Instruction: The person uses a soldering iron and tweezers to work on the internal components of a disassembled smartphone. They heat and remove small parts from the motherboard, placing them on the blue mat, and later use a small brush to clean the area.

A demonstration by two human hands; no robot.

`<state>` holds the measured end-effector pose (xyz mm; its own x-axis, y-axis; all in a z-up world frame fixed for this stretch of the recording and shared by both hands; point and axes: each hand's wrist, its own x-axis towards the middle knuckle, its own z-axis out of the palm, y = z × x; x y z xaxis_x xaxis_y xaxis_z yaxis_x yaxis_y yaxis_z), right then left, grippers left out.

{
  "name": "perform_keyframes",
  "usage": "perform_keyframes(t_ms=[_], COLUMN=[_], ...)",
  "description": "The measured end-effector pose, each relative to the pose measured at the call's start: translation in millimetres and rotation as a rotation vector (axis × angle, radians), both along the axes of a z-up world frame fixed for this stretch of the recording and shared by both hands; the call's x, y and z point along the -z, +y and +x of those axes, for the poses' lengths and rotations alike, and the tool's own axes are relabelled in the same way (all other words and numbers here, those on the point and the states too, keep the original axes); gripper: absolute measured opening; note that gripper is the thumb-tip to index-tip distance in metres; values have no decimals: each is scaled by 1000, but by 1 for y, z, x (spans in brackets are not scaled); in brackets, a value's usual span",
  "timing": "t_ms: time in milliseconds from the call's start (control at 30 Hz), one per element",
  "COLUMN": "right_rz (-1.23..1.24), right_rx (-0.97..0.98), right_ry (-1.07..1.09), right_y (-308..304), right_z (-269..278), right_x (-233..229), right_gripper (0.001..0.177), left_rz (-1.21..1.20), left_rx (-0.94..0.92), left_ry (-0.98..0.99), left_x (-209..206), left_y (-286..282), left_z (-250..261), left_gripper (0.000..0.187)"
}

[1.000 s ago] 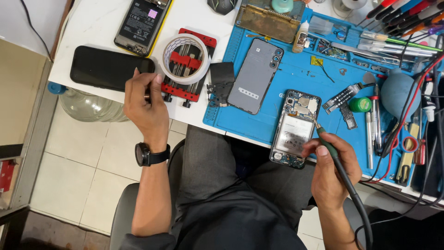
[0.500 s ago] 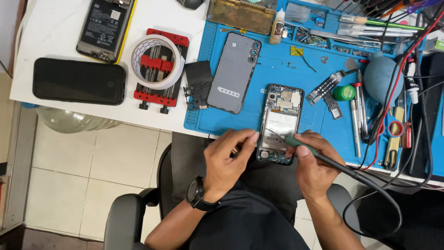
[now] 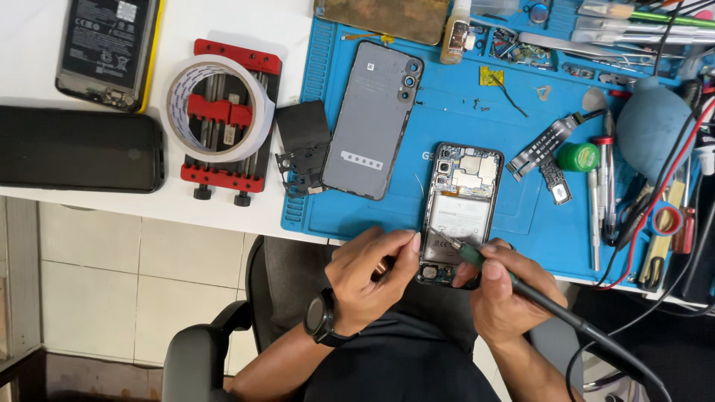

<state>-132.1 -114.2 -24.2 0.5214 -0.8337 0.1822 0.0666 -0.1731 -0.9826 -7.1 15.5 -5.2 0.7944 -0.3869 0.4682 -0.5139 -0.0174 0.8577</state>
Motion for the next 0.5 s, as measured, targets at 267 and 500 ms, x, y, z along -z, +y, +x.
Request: perform_keyframes(t_ms=[267, 500], right_rz=[-4, -12], right_rx=[-20, -48], right_ry=[-25, -8], right_y=[-2, -1], right_z=[-5, -4], right_x=[6, 2], right_gripper=[31, 29], left_rz=[29, 31], left_rx=[-28, -9], left_ry=[-60, -72], left_x=[19, 18], left_y=[2, 2], left_z=[-8, -7], left_gripper=[18, 19])
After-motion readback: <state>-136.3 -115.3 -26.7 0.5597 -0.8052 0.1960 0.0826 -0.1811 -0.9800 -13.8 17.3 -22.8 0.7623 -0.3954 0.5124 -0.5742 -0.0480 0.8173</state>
